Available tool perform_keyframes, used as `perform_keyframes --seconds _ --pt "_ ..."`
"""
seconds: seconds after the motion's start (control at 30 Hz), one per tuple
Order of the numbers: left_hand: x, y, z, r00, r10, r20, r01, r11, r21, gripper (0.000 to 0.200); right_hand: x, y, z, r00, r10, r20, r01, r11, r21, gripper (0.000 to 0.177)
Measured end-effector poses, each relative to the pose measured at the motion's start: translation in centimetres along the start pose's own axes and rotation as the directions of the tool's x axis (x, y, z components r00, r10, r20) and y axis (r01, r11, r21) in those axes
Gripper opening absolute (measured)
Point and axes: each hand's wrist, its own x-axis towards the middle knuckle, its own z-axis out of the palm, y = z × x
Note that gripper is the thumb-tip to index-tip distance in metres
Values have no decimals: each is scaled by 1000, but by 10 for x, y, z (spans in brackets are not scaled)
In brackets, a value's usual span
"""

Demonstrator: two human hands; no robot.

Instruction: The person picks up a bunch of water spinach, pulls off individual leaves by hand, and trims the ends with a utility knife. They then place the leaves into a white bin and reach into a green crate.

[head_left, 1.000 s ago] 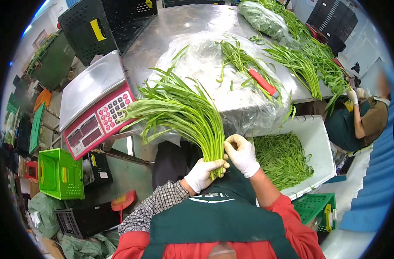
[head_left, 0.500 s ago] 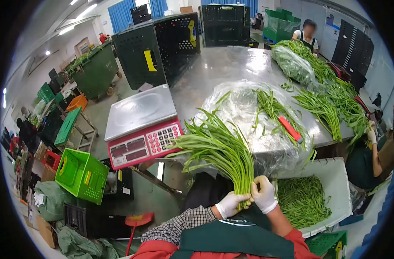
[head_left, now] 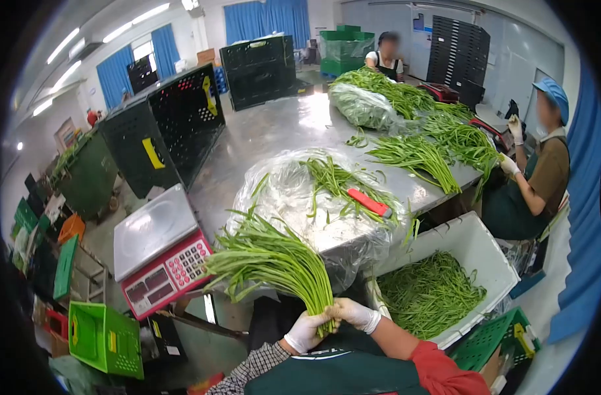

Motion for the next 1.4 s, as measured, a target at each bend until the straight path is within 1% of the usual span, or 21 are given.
perform_keyframes --seconds 0.07,0.13,0.23,0.33,0.43,0.53,0.57,0.67,0.7,0.8,0.83,0.87,0.93,0.97,1.0,1.07,1.13,1.17,1.2,1.33,1.4 --pt "-7 7 8 998 -61 22 61 998 15 27 6 -3 -2 977 115 177 -151 967 205 62" --pt "-7 7 4 992 -94 88 85 991 102 27 7 -18 8 961 3 277 -97 941 324 58" --pt "-10 9 0 981 -168 101 155 980 123 26 33 17 -8 893 26 449 -180 936 304 58" --pt "-15 12 -1 968 -237 78 230 969 87 25 28 -13 14 908 -45 416 -56 972 228 46" --pt "-17 19 -1 965 -173 195 133 969 207 31 27 -31 21 925 -85 369 44 992 118 42" --pt "-19 28 23 972 -170 160 100 923 372 39 24 -66 25 937 -178 301 225 966 -129 43" --pt "-17 32 23 972 -166 168 67 876 478 44 20 -80 29 938 -240 250 280 950 -141 40" --pt "-19 46 32 985 -143 98 57 802 594 44 8 -116 29 955 -268 129 286 946 -152 25" --pt "-21 50 33 996 -79 48 32 785 619 44 6 -123 30 951 -298 82 309 924 -223 25" --pt "-18 47 24 975 221 29 -202 823 530 53 5 -121 26 914 -375 -153 165 690 -705 27" --pt "-16 45 26 951 301 65 -300 857 418 53 8 -109 26 844 -503 -185 73 451 -890 30" --pt "-13 44 32 923 376 87 -379 845 377 54 13 -92 26 824 -514 -238 -19 395 -918 26" --pt "4 34 10 934 357 22 -345 882 322 52 18 -69 33 894 -343 -290 -217 235 -947 32" --pt "5 27 15 958 263 -111 -255 963 84 41 20 -53 34 884 -372 -283 -220 203 -954 28" --pt "17 14 4 939 279 -201 -275 960 48 32 24 -38 34 884 -372 -282 -249 135 -959 26" --pt "24 -2 -7 947 103 -303 -166 967 -192 28 29 -7 42 899 -353 -260 -277 3 -961 24" --pt "24 -8 -11 943 150 -297 -207 963 -173 34 26 -9 38 916 -326 -235 -224 72 -972 28" --pt "26 -9 -14 943 183 -279 -241 952 -189 32 24 -13 38 891 -386 -239 -184 173 -967 29" --pt "27 -10 -17 942 218 -255 -272 941 -199 31 23 -12 34 885 -424 -191 -137 154 -979 38" --pt "19 -3 -12 957 238 -168 -261 957 -128 31 10 -16 35 896 -365 -252 -135 317 -939 44" --pt "13 1 -4 966 183 -181 -220 953 -211 31 0 -22 36 925 -279 -259 -118 439 -891 47"
